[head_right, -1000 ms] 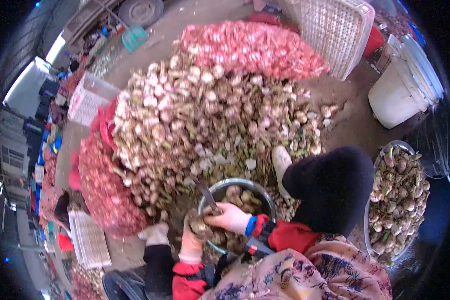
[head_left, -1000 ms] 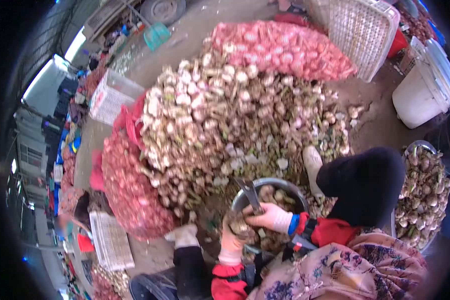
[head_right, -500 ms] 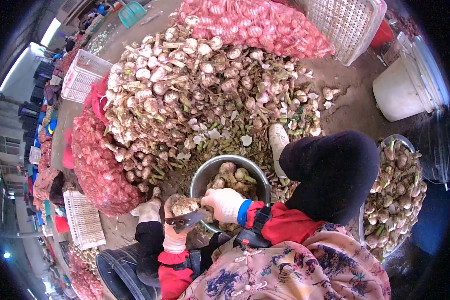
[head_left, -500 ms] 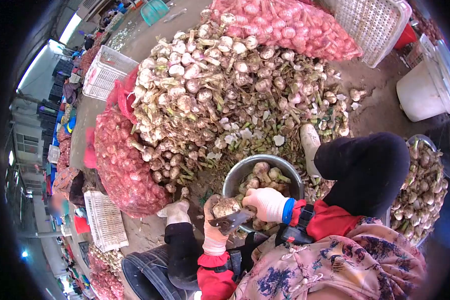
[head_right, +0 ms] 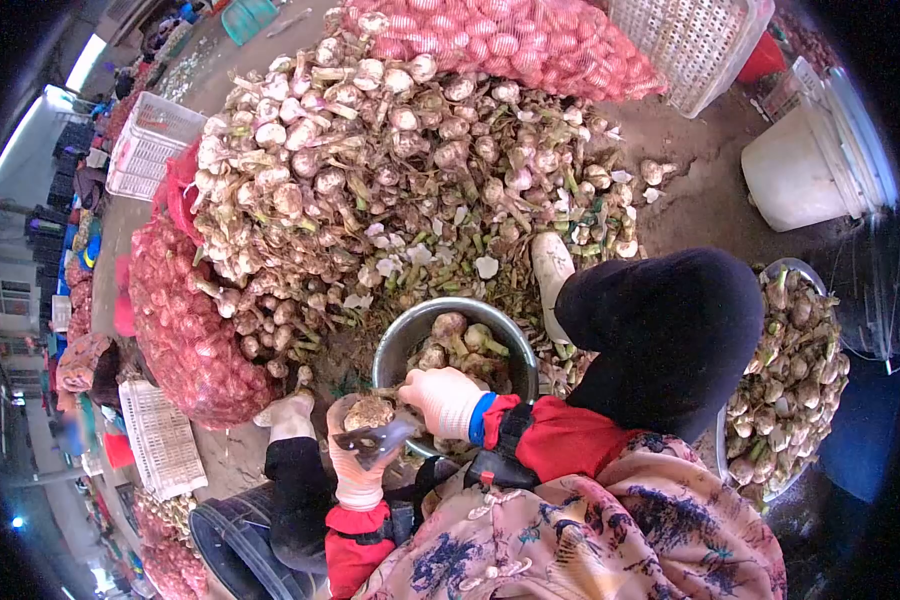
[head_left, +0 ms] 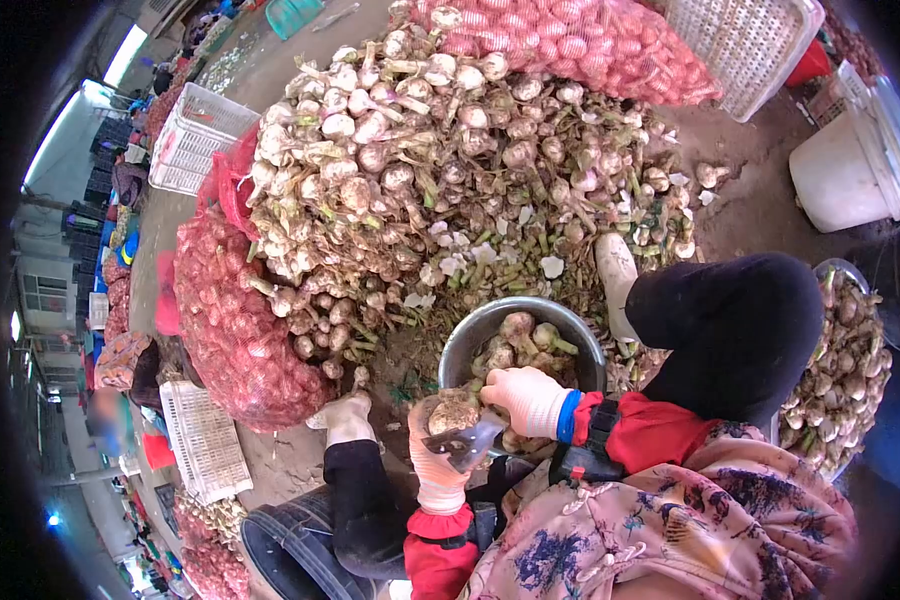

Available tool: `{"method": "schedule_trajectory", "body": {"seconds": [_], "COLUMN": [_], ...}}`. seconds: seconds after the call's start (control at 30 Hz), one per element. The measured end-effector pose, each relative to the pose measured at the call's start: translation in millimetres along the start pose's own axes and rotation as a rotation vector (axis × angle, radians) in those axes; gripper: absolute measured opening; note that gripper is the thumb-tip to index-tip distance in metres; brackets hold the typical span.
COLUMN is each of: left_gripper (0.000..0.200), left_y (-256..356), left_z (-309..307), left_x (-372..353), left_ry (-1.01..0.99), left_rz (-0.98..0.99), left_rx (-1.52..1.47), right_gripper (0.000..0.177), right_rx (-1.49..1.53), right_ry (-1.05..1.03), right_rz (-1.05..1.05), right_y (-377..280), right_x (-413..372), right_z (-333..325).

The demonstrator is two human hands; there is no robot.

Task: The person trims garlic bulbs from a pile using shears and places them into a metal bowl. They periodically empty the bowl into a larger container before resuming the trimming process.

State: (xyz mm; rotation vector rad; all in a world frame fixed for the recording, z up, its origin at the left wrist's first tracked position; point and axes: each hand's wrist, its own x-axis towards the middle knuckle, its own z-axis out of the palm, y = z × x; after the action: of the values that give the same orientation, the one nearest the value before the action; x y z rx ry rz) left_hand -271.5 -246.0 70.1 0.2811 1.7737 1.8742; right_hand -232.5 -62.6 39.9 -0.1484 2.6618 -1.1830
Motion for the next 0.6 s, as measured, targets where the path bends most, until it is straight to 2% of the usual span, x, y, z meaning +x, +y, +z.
{"method": "schedule_trajectory", "body": {"seconds": [0.1,0.17,0.23,0.27,0.3,0.37,0.4,0.43,0.5,0.57,0.6], "left_gripper": [0.084,0.084,0.085,0.087,0.086,0.085,0.080,0.074,0.055,0.051,0.050], "left_y": [-0.5,0.0,12.2,28.6,41.1,54.1,51.9,45.1,21.6,1.8,17.4], "left_z": [13.4,13.6,16.9,29.1,31.2,38.1,36.8,34.3,13.7,-1.0,0.1], "left_x": [-5.2,-6.6,-7.7,-24.2,-23.5,-28.1,-25.3,-17.3,-5.9,3.2,3.8], "left_ry": [0.071,0.052,0.150,0.147,-0.060,0.069,0.130,0.177,0.386,0.433,0.182], "left_rz": [0.034,0.031,0.368,0.276,0.505,0.489,0.394,0.301,0.007,0.119,0.115], "left_rx": [0.058,0.084,0.912,0.436,0.389,0.293,0.184,0.070,-0.360,-0.109,-0.529], "right_gripper": [0.034,0.030,0.027,0.025,0.023,0.028,0.032,0.035,0.026,0.016,0.015], "right_rx": [-0.006,0.024,0.078,0.078,0.093,0.269,0.375,0.391,0.361,0.453,0.486], "right_ry": [0.008,0.040,-0.247,-0.139,-0.047,0.252,0.343,0.381,0.471,0.536,0.578], "right_rz": [0.003,0.009,0.279,0.436,0.575,0.543,0.532,0.502,0.375,0.200,0.085], "right_y": [13.6,18.3,15.5,47.3,76.4,88.2,66.9,62.8,55.7,42.0,34.3], "right_x": [4.1,6.9,11.4,5.3,-0.4,14.7,14.8,16.4,12.4,3.2,0.0], "right_z": [6.8,7.9,-15.0,-20.8,-10.1,6.6,-6.1,-4.2,-1.0,2.4,5.3]}}
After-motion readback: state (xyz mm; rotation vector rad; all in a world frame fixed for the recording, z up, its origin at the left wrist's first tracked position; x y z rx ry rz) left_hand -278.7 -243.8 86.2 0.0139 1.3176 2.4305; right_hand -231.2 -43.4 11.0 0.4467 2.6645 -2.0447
